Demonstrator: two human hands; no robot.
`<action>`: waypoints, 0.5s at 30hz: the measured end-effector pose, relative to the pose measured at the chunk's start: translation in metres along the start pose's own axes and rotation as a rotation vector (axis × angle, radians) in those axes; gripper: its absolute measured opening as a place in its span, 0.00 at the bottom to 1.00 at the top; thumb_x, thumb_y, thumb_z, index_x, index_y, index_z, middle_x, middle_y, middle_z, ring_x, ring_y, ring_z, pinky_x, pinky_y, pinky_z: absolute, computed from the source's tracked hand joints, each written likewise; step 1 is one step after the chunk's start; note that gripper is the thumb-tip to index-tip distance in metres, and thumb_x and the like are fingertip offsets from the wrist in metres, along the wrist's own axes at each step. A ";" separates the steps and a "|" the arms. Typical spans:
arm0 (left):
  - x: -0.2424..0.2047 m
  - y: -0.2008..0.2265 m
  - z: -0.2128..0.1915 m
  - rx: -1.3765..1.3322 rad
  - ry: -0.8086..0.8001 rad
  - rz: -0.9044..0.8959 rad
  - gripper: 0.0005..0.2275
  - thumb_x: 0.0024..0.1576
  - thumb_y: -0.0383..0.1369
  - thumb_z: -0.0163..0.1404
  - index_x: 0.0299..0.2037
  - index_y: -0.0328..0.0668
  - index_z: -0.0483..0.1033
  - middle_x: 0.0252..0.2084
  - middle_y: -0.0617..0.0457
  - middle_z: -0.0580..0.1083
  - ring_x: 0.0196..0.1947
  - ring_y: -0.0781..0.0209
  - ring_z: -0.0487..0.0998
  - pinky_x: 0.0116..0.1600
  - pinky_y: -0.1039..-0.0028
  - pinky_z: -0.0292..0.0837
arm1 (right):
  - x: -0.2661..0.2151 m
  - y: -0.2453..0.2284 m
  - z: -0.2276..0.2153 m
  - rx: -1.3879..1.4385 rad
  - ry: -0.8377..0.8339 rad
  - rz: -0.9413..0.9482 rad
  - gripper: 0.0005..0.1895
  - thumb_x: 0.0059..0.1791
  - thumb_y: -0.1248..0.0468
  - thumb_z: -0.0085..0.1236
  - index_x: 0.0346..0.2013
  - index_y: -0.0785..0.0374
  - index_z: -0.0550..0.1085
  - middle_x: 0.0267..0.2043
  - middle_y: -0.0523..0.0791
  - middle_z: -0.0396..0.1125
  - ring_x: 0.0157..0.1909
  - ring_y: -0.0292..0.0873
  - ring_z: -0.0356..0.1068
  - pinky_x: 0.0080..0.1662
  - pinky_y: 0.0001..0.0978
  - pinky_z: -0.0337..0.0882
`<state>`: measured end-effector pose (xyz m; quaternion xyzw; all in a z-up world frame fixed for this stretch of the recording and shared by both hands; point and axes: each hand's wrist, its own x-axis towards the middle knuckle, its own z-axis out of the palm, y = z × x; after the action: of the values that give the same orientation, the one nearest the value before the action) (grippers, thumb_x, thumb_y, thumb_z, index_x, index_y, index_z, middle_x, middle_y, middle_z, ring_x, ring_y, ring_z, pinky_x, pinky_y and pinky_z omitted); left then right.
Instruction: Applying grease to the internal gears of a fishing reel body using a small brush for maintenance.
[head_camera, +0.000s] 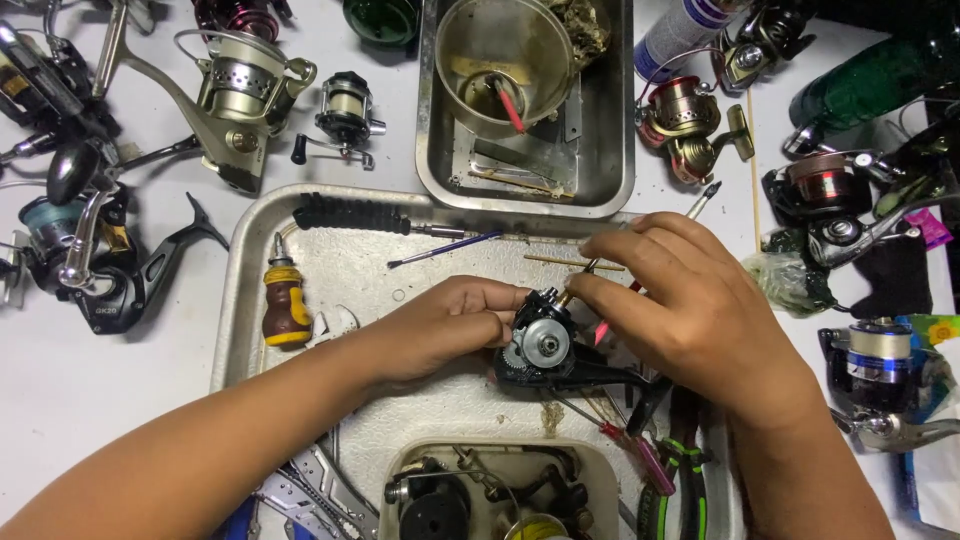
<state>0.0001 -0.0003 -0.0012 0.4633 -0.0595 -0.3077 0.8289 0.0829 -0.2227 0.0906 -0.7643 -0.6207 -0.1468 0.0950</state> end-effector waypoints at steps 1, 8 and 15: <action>0.000 -0.001 0.000 -0.001 0.001 0.000 0.21 0.57 0.24 0.39 0.60 0.29 0.75 0.49 0.51 0.79 0.45 0.64 0.78 0.53 0.76 0.70 | -0.001 0.001 0.001 0.002 -0.001 -0.001 0.02 0.54 0.70 0.60 0.41 0.65 0.76 0.49 0.53 0.69 0.43 0.53 0.70 0.51 0.49 0.72; 0.001 -0.005 -0.003 0.012 -0.037 0.021 0.23 0.57 0.25 0.39 0.64 0.29 0.72 0.51 0.51 0.78 0.47 0.66 0.78 0.53 0.78 0.70 | -0.006 0.006 0.003 -0.005 -0.036 0.023 0.09 0.50 0.71 0.65 0.44 0.66 0.74 0.49 0.55 0.70 0.44 0.56 0.69 0.47 0.49 0.72; 0.000 0.002 0.001 0.010 -0.013 -0.004 0.23 0.57 0.25 0.38 0.64 0.30 0.72 0.54 0.47 0.78 0.50 0.62 0.79 0.58 0.75 0.72 | -0.004 0.005 0.000 -0.009 -0.036 -0.016 0.12 0.49 0.72 0.66 0.47 0.66 0.76 0.50 0.55 0.69 0.45 0.53 0.70 0.50 0.50 0.73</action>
<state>0.0002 -0.0006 0.0010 0.4656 -0.0657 -0.3120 0.8256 0.0875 -0.2272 0.0893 -0.7623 -0.6277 -0.1365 0.0792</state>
